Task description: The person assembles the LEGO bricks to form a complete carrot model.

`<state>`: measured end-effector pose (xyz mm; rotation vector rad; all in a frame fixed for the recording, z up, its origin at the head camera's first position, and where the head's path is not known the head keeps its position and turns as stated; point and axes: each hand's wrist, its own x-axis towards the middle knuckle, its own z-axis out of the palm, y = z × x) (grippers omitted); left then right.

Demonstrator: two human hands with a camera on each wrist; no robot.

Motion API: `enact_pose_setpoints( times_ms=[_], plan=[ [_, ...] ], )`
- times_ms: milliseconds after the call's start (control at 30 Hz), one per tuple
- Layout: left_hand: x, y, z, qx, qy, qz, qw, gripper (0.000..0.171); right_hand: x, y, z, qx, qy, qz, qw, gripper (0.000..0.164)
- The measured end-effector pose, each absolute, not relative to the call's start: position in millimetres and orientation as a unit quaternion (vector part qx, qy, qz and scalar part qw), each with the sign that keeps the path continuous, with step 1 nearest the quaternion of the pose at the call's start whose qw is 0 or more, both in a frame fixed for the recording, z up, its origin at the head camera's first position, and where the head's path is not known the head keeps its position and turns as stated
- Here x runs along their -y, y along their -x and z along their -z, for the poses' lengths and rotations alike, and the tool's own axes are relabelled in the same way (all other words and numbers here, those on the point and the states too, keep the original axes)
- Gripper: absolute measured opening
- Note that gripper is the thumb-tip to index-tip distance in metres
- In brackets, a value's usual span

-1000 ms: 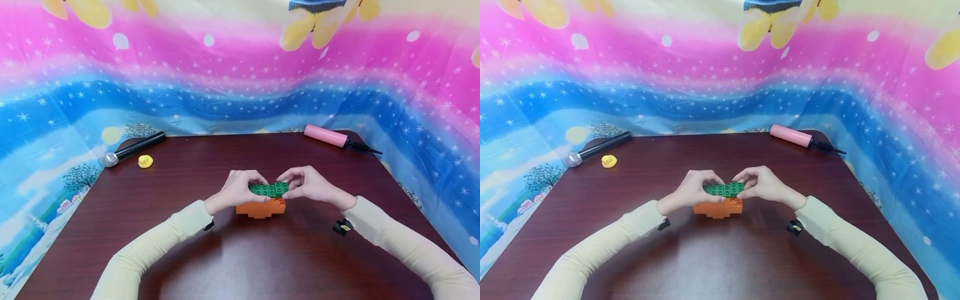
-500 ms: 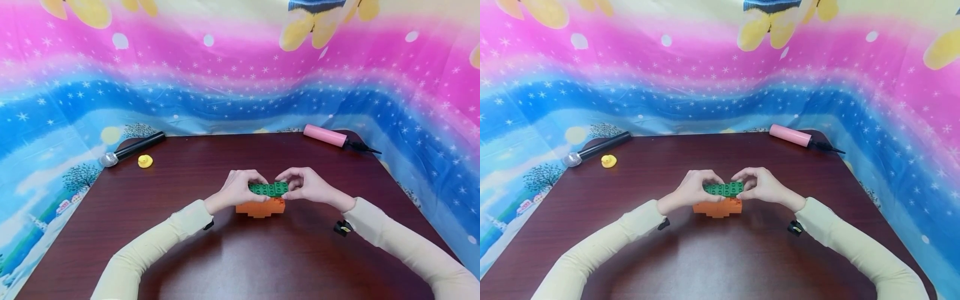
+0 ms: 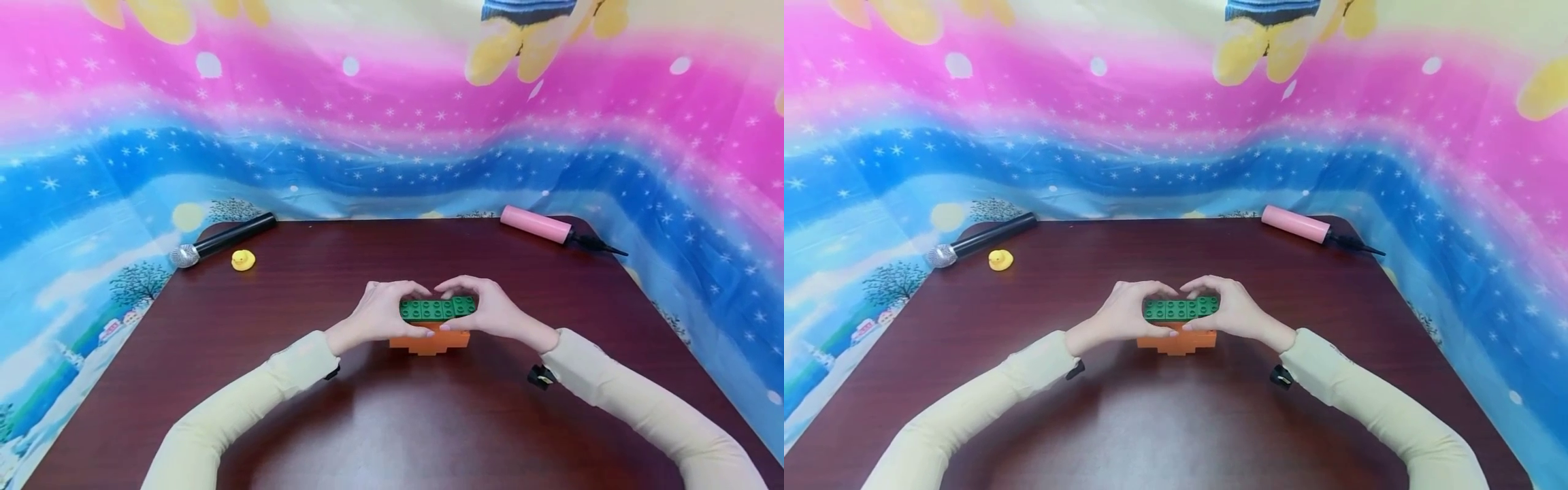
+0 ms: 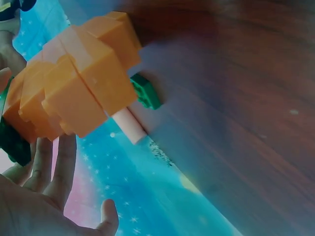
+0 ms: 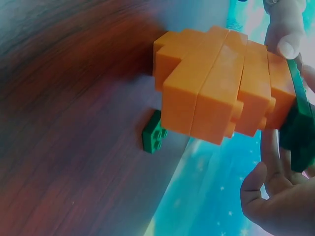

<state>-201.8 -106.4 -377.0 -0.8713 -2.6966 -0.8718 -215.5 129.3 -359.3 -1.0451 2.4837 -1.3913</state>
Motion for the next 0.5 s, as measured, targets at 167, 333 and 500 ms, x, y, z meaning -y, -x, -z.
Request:
enact_pose_setpoints(
  times_ms=[167,333,500],
  plan=[
    [117,199,384,0.905,0.286,0.301,0.095,0.048,-122,215,360,-0.817,0.329,0.468,0.064,0.053],
    [119,199,389,0.892,0.289,0.336,0.087,0.037,-122,214,362,-0.821,0.315,0.47,0.069,0.05],
    [117,201,390,0.886,0.291,0.35,0.091,0.037,-123,216,362,-0.821,0.314,0.472,0.065,0.049]
  ],
)
